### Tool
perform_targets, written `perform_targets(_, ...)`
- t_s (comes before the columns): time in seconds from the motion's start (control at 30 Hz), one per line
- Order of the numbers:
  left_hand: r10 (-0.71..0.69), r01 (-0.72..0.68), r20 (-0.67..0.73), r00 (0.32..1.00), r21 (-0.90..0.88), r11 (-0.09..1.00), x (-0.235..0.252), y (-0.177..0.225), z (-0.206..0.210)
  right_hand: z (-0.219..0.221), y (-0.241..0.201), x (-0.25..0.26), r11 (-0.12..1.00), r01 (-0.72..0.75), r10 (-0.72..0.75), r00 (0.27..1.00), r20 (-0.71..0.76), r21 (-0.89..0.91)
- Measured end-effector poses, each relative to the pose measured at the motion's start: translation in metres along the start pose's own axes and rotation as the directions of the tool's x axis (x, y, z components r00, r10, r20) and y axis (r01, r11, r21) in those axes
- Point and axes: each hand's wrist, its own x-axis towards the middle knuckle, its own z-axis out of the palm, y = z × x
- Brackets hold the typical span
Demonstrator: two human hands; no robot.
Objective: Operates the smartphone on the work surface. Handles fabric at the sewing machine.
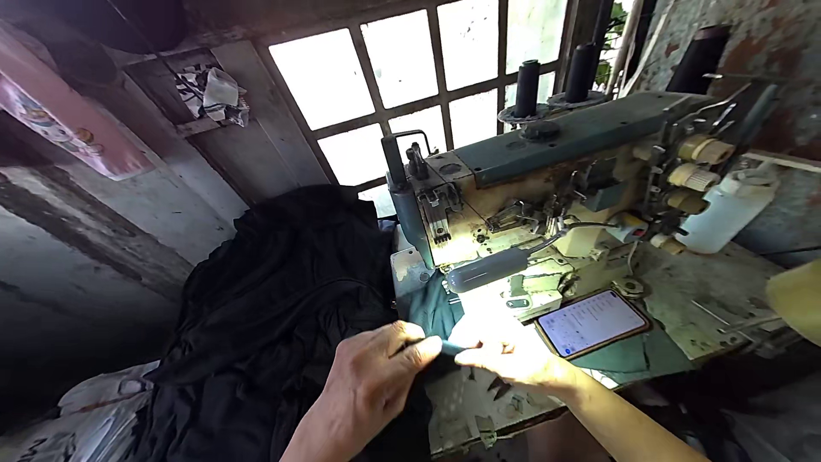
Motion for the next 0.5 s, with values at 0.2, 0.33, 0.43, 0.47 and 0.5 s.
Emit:
perform_targets(0.2, 0.101, -0.123, 0.144, 0.984, 0.150, 0.981, 0.011, 0.048, -0.001, 0.004, -0.006, -0.015, 0.922, 0.254, -0.261, 0.965, 0.014, -0.293)
perform_targets(0.33, 0.127, -0.148, 0.140, 0.982, 0.150, 0.978, 0.009, 0.048, 0.015, 0.004, -0.007, -0.031, 0.858, 0.220, -0.214, 0.975, 0.066, -0.464)
perform_targets(0.43, 0.132, -0.148, 0.145, 0.981, 0.103, 0.984, 0.003, 0.041, 0.031, 0.002, 0.008, -0.045, 0.847, 0.209, -0.199, 0.977, 0.072, -0.489)
perform_targets(0.47, 0.121, -0.136, 0.164, 0.979, 0.086, 0.987, 0.001, 0.037, 0.036, 0.002, 0.010, -0.049, 0.860, 0.211, -0.201, 0.977, 0.071, -0.465)
perform_targets(0.5, 0.101, -0.121, 0.197, 0.975, 0.089, 0.989, -0.002, 0.033, 0.039, 0.003, 0.010, -0.052, 0.877, 0.220, -0.211, 0.975, 0.068, -0.426)
